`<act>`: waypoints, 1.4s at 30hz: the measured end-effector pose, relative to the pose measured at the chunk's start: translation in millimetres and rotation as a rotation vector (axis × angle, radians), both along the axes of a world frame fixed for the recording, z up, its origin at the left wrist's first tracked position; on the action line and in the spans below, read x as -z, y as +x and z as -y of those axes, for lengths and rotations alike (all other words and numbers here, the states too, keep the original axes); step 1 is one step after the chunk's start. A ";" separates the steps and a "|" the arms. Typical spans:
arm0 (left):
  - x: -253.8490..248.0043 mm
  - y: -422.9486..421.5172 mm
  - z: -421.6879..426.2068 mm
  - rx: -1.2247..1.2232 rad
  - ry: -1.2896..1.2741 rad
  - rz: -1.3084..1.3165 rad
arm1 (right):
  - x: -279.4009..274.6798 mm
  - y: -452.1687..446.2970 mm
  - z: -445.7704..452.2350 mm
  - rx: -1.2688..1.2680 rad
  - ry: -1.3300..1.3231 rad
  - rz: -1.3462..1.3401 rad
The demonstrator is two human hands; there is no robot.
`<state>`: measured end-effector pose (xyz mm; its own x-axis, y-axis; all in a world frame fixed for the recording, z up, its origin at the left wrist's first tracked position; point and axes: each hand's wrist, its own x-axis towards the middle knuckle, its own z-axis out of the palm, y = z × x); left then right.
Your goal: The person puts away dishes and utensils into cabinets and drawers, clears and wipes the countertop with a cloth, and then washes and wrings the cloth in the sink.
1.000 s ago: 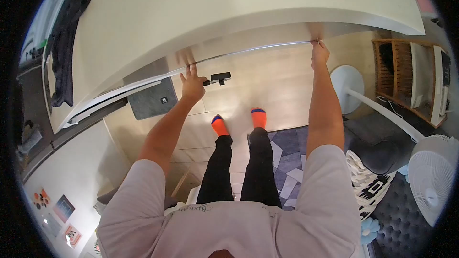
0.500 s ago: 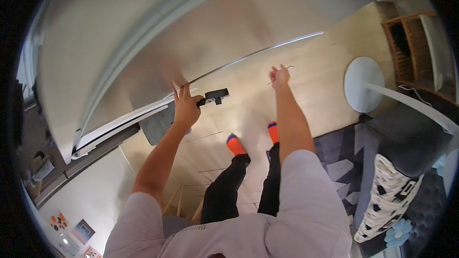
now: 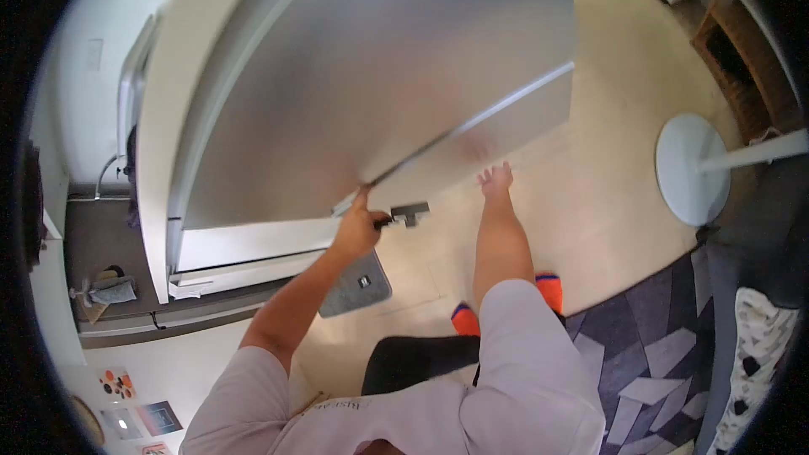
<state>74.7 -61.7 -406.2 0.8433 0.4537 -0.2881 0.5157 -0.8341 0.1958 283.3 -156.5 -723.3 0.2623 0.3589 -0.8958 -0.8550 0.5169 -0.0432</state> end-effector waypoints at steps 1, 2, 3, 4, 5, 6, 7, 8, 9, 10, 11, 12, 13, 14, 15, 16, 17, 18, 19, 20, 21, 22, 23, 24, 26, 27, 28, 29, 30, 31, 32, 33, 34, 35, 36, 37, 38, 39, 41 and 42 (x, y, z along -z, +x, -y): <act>-1.6 4.0 5.4 0.010 0.010 0.015 | 0.9 0.2 6.8 -0.014 -0.019 0.041; -2.7 5.3 12.0 0.009 0.029 0.001 | 4.4 5.1 9.4 -0.020 -0.032 0.094; -5.2 10.5 14.0 0.012 0.058 -0.008 | 11.5 11.1 6.8 0.006 -0.030 0.083; -6.0 13.9 16.0 0.016 0.088 -0.022 | 21.6 13.2 5.1 0.032 -0.026 0.068; -6.9 13.9 18.6 0.036 0.111 -0.027 | 31.2 10.2 4.8 0.054 -0.026 0.045; -7.2 12.3 20.7 0.049 0.137 -0.030 | 36.8 8.9 2.0 -0.006 -0.002 0.112; -5.6 12.7 21.1 0.062 0.168 -0.027 | 41.3 13.3 -3.2 -0.065 0.026 0.186; -3.9 12.8 20.4 0.068 0.162 -0.018 | 43.7 17.8 -9.5 -0.126 0.059 0.262; -2.8 13.0 18.3 0.075 0.159 -0.007 | 47.5 21.8 -16.8 -0.093 0.061 0.228; -1.9 12.9 17.0 0.082 0.153 0.005 | 50.7 25.6 -21.0 -0.060 0.060 0.194; -1.1 12.4 18.6 0.074 0.152 0.007 | 53.8 25.4 -20.4 -0.030 0.055 0.157; -1.6 12.5 21.0 0.065 0.154 0.008 | 58.9 23.9 -20.3 -0.021 0.102 0.137; -1.4 12.8 22.0 0.057 0.154 0.014 | 63.4 25.1 -18.0 -0.011 0.146 0.121; -0.9 11.8 23.0 0.056 0.154 0.008 | 67.5 27.1 -13.5 -0.002 0.187 0.106; -0.9 10.6 23.2 0.056 0.156 0.003 | 76.5 28.5 -12.5 -0.070 0.150 0.143; -1.1 10.6 22.7 0.057 0.158 0.000 | 85.8 30.0 -13.2 -0.135 0.112 0.182; -2.3 10.0 24.3 0.056 0.150 -0.003 | 95.3 29.6 -11.4 -0.201 0.069 0.216; -4.1 8.9 27.3 0.056 0.138 -0.009 | 90.7 27.1 -7.1 -0.187 0.038 0.204; -5.4 6.9 31.2 0.058 0.121 -0.017 | 82.1 21.9 -1.0 -0.172 0.002 0.188; -8.1 5.1 35.6 0.065 0.110 -0.030 | 72.6 18.0 5.0 -0.153 -0.029 0.172; -11.2 3.0 40.3 0.074 0.097 -0.042 | 72.6 15.3 11.6 -0.155 -0.027 0.174; -15.0 1.4 46.4 0.083 0.086 -0.056 | 71.9 12.1 18.9 -0.157 -0.024 0.174; -18.7 -1.6 54.0 0.084 0.061 -0.091 | 70.3 7.4 27.1 -0.163 -0.022 0.173; -22.3 -4.5 61.7 0.082 0.037 -0.124 | 72.0 4.6 36.0 -0.140 -0.048 0.145; -32.3 -10.6 79.5 0.041 -0.067 -0.167 | 73.0 -5.2 53.6 -0.108 -0.098 0.089; -34.4 -15.8 87.9 0.042 -0.108 -0.162 | 66.7 -9.4 62.6 -0.091 -0.118 0.067; -35.9 -23.5 96.8 0.043 -0.152 -0.160 | 60.5 -16.0 74.3 -0.074 -0.143 0.043; -37.2 -31.9 106.6 0.045 -0.199 -0.159 | 54.3 -23.4 87.8 -0.055 -0.170 0.018; -38.8 -40.2 117.8 0.058 -0.220 -0.148 | 48.9 -29.1 102.5 -0.121 -0.193 0.043; -39.2 -47.9 128.7 0.058 -0.241 -0.148 | 43.4 -33.9 119.4 -0.185 -0.215 0.067; -38.9 -55.3 138.5 0.059 -0.258 -0.148 | 37.3 -39.2 132.9 -0.248 -0.233 0.092; -38.5 -62.7 147.5 0.060 -0.275 -0.145 | 23.1 -44.3 144.8 -0.169 -0.272 0.063; -38.4 -70.2 155.3 0.045 -0.310 -0.164 | 9.3 -48.5 155.8 -0.091 -0.309 0.038; -38.9 -75.4 163.3 0.070 -0.292 -0.205 | -4.1 -49.5 161.2 -0.010 -0.343 0.015; -40.5 -78.2 170.9 0.052 -0.313 -0.220 | 33.0 -63.8 169.5 0.131 -0.251 0.123; -42.6 -81.0 178.6 0.031 -0.336 -0.235 | 33.2 -64.1 180.4 0.115 -0.244 0.121; -43.9 -82.1 184.9 0.029 -0.345 -0.248 | 29.9 -64.6 187.4 0.099 -0.233 0.122; -45.8 -82.9 190.3 0.026 -0.352 -0.260 | 23.6 -66.4 192.9 0.083 -0.220 0.123; -56.1 -87.0 192.4 0.033 -0.358 -0.274 | 4.3 -70.1 206.7 0.050 -0.199 0.131; -62.8 -87.6 193.2 0.045 -0.359 -0.272 | -11.2 -69.5 217.6 0.036 -0.194 0.141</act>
<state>-12.9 -254.9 -343.5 0.7317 0.2487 -0.6346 0.5529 -0.7611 0.3392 213.9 -374.1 -712.1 0.3996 0.1719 -0.9004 -0.8143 0.5177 -0.2626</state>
